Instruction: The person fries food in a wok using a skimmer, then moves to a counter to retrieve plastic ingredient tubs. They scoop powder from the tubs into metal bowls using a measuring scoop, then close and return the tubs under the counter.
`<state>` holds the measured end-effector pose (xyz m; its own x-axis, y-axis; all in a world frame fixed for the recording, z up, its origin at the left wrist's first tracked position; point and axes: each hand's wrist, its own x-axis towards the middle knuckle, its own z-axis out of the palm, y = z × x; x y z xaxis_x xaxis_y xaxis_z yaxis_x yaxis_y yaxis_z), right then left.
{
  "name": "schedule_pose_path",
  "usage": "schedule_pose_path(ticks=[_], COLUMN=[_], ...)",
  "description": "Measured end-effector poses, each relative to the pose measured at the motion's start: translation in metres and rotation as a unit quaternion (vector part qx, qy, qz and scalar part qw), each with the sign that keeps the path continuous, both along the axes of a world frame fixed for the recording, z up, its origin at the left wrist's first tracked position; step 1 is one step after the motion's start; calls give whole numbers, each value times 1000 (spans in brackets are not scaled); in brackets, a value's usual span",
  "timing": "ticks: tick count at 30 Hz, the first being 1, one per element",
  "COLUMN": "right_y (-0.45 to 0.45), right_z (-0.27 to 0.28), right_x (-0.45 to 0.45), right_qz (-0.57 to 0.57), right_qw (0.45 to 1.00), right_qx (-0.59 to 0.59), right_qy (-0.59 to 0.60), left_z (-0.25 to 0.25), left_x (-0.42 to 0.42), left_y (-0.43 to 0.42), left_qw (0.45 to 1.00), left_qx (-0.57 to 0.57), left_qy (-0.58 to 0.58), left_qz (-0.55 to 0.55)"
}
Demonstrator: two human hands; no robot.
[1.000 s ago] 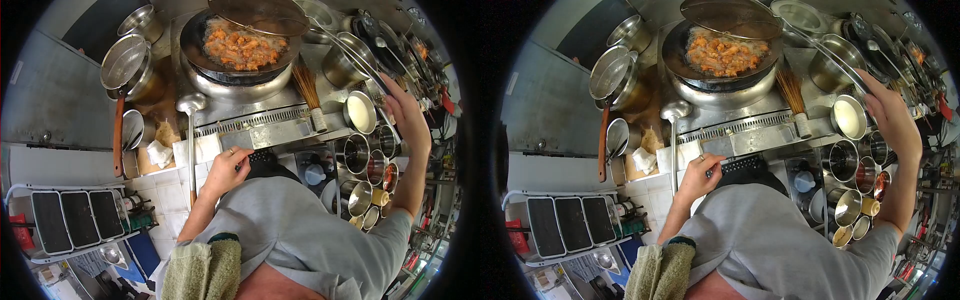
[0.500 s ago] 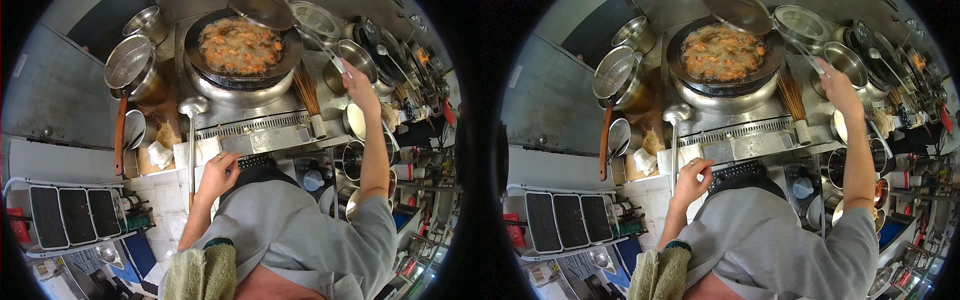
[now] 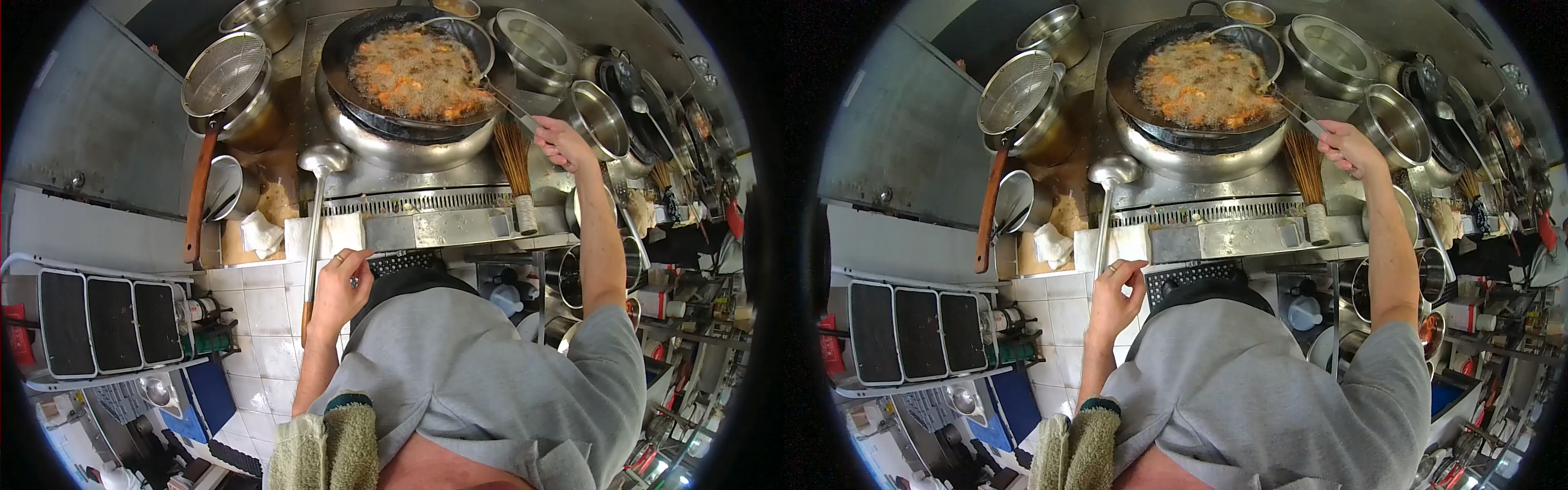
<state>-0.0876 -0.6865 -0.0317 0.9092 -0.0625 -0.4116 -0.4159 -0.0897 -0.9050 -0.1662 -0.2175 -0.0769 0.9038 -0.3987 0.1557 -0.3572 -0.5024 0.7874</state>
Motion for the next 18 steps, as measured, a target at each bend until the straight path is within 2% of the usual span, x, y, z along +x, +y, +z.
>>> schedule_pose_path(ticks=[2, 6, 9, 12, 13, 16, 18], right_y=[6, 27, 41, 55, 53, 60, 54], right_z=[-4, 10, 38, 76, 82, 109, 120], right_x=[3, -5, -21, -42, -49, -71, -85], right_qz=[18, 29, 41, 29, 22, 66, 60], right_qw=[999, 998, 999, 977, 977, 901, 886], right_qx=[50, 51, 0, -209, -210, -410, -438], right_qy=[-2, -17, -29, -16, -15, -125, -140], left_z=[-4, -3, -4, -8, -7, -4, -3], left_x=[0, 1, 5, 12, 14, 19, 22], left_y=[1, -1, -3, -8, -11, -19, -24], left_qw=[1000, 1000, 999, 998, 998, 996, 995], left_qx=[-6, -8, 12, 21, 28, 29, 24], left_qy=[8, 21, 27, 31, 31, 31, 32], left_qz=[-9, -12, -26, -45, -54, -77, -90])
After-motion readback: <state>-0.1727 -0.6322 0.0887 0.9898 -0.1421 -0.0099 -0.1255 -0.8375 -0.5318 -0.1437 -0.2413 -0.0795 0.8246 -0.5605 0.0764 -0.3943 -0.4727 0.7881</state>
